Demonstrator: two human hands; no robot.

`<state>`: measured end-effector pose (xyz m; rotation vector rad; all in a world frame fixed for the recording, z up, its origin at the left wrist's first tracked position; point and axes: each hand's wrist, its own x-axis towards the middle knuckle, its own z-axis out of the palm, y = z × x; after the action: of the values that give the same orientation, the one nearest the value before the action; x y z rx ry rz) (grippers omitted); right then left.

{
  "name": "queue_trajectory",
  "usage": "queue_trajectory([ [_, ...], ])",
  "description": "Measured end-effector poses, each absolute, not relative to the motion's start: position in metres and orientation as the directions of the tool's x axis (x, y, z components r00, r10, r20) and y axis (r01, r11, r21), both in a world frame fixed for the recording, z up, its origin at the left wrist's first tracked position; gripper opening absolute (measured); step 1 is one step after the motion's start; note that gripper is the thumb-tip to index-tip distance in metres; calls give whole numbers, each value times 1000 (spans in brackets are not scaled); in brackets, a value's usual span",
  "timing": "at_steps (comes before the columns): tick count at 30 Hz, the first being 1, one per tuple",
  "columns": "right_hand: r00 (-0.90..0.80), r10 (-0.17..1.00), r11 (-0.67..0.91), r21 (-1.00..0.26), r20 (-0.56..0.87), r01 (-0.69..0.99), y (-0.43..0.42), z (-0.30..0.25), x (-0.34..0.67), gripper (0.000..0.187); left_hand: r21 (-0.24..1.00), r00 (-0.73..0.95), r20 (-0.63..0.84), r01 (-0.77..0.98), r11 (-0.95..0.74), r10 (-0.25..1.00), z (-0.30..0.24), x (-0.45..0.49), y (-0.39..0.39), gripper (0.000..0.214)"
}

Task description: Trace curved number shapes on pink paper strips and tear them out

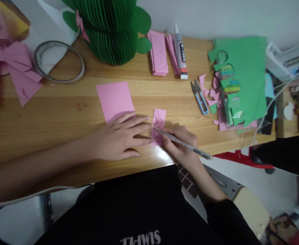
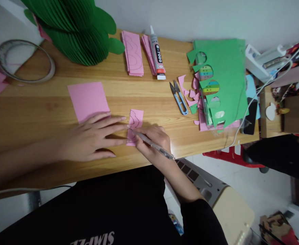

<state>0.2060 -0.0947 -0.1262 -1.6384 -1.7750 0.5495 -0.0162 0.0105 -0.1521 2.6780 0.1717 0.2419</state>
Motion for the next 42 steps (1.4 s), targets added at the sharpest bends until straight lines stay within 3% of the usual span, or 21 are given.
queue_trajectory([
  [14,45,994,29,-631,101,775,-105,-115,204,12,526,966,121,133,-840,228,-146,-16,7,33],
  [18,48,994,23,-633,94,774,-108,-114,203,11,497,971,151,89,-863,188,-150,-16,9,33],
  [42,-21,1000,31,-867,24,498,-107,-132,207,16,382,975,176,60,-922,136,-156,-16,9,36],
])
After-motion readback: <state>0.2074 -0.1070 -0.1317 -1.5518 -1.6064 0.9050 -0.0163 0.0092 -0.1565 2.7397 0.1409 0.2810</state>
